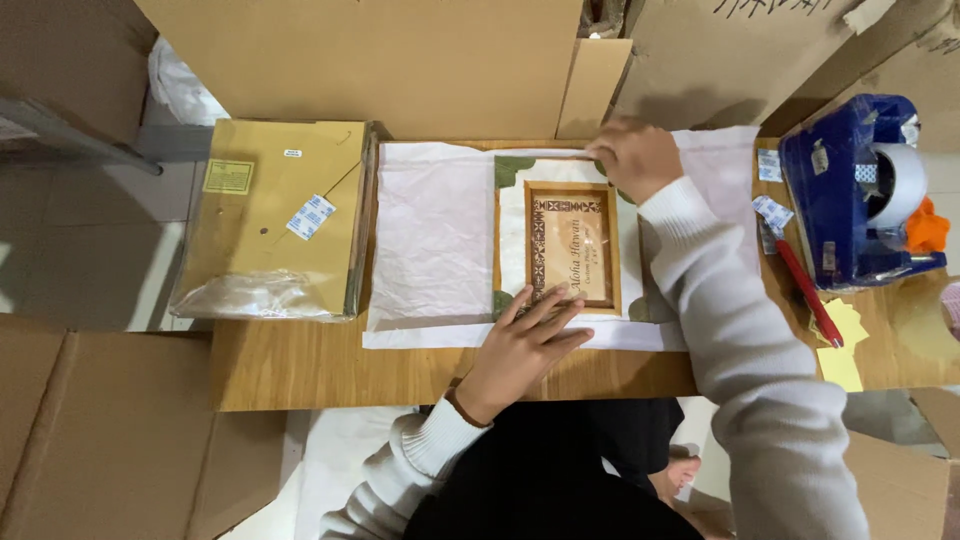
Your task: Wrapping a small box in white tissue paper
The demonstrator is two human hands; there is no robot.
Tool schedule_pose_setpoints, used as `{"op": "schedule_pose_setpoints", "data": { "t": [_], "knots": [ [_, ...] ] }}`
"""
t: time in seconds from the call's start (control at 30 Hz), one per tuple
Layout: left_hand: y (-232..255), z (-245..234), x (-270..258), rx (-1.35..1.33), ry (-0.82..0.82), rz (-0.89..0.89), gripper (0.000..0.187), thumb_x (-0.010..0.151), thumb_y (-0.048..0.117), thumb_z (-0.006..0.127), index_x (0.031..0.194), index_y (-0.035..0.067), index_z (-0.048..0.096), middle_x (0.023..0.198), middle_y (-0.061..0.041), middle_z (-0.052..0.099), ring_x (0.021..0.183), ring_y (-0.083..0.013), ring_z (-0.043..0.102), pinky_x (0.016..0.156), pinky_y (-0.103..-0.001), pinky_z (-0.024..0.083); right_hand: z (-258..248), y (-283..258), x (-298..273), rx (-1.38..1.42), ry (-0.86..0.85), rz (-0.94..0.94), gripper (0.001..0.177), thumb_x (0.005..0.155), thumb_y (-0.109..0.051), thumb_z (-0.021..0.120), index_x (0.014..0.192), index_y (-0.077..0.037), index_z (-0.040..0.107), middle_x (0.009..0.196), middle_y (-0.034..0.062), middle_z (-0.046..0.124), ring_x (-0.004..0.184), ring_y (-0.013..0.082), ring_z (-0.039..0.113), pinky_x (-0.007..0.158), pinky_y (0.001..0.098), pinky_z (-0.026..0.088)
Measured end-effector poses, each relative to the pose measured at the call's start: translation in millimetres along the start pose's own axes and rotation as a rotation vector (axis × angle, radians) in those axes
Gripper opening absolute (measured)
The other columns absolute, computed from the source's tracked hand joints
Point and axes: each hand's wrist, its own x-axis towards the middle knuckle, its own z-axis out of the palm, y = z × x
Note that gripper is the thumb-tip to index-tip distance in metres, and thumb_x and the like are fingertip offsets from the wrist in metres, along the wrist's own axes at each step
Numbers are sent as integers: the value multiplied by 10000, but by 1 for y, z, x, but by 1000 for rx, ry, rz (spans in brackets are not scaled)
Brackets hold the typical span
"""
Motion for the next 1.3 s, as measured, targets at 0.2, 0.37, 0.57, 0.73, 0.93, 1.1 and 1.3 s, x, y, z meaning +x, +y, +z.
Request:
{"op": "schedule_pose_setpoints", "data": {
  "t": [0.2,0.37,0.57,0.73,0.93,1.1,1.3],
  "knots": [
    [1,-3,3,1,5,1,122,945,250,726,1044,287,788,1315,2,721,1300,-236,629,1183,-508,388,35,2,-32,-255,293,-223,153,1030,-205,609,941,-210,733,1068,-69,692,1016,167,697,796,251,569],
    [4,-6,4,-4,-9,9,131,944,254,725,1060,251,787,1292,-36,725,1304,-263,623,1189,-534,375,51,3,-39,-234,274,-249,156,934,-124,637,1035,-104,754,1103,36,623,1079,234,655,819,291,571],
    [6,-2,3,-38,3,-8,187,976,314,696,1080,187,785,1311,-87,708,1315,-286,613,1192,-561,353,44,-3,-42,-203,326,-294,122,956,-120,646,995,-92,758,1093,51,630,1049,248,655,848,298,545],
    [9,-9,9,-33,-9,-40,251,974,342,692,1112,147,769,1276,-111,711,1304,-301,614,1180,-550,362,28,-14,-44,-172,353,-299,105,935,-98,681,994,-78,766,1074,66,647,1017,259,663,840,321,543],
    [15,-10,12,13,-5,-37,353,987,390,666,1182,105,741,1288,-122,705,1308,-303,607,1187,-549,344,28,-10,-35,-83,363,-250,173,984,-218,700,1077,-74,729,1057,64,640,1029,265,650,854,347,543],
    [16,-10,12,46,0,-9,386,966,395,690,1195,87,730,1290,-137,706,1295,-313,616,1165,-568,368,31,-11,-36,-69,306,-217,249,1017,-284,677,1179,-107,746,1099,54,650,1081,275,598,850,396,509],
    [17,-2,4,39,26,-24,441,923,467,707,1152,92,747,1277,-135,718,1278,-328,631,1158,-572,389,34,-5,-36,12,267,-207,264,1032,-306,661,1195,-107,719,1079,59,622,1086,300,580,837,427,501]
  ]
}}
